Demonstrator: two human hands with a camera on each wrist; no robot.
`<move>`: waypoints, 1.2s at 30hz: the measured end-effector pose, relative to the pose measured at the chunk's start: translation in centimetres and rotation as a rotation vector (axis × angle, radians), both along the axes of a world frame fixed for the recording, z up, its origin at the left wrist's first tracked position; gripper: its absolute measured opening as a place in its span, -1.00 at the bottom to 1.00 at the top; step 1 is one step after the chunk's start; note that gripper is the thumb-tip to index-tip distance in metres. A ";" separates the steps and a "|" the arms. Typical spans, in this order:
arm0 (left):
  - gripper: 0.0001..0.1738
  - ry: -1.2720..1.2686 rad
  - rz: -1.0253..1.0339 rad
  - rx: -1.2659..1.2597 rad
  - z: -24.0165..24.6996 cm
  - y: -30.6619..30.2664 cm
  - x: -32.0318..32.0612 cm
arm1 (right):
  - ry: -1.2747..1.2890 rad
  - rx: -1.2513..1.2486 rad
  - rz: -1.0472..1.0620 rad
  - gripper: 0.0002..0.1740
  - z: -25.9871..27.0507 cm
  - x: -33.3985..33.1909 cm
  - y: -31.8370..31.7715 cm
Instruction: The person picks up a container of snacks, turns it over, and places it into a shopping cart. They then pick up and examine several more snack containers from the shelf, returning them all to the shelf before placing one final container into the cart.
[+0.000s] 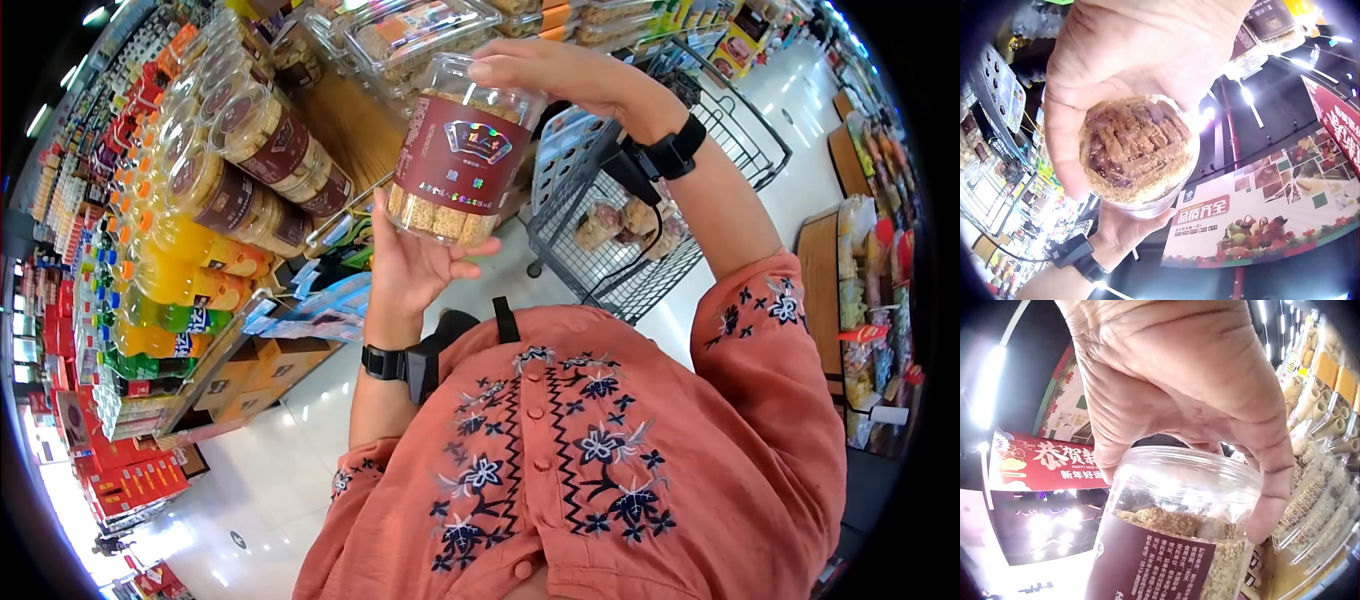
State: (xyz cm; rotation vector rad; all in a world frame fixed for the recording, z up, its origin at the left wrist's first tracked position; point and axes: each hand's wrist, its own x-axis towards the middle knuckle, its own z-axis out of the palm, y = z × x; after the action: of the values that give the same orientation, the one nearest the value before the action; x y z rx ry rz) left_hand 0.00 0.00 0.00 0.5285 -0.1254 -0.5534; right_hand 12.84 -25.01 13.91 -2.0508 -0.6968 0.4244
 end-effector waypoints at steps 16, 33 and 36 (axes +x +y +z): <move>0.15 0.001 0.048 -0.152 2.4 0.4 -0.2 | -0.050 0.028 0.124 -0.10 3.4 1.7 3.0; 0.09 -0.002 0.018 -0.142 -0.9 0.3 0.0 | -0.026 -0.107 0.111 -0.11 2.6 1.1 3.8; 0.07 0.049 -0.022 -0.192 -2.5 -1.1 -0.2 | 0.034 -0.183 0.049 -0.06 2.1 0.5 2.3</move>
State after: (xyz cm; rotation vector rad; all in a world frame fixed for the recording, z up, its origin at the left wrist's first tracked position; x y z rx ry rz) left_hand -0.21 -1.11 -2.51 0.3268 -0.1364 -0.5683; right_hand 13.35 -22.70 15.99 -2.1961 -0.7103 0.5683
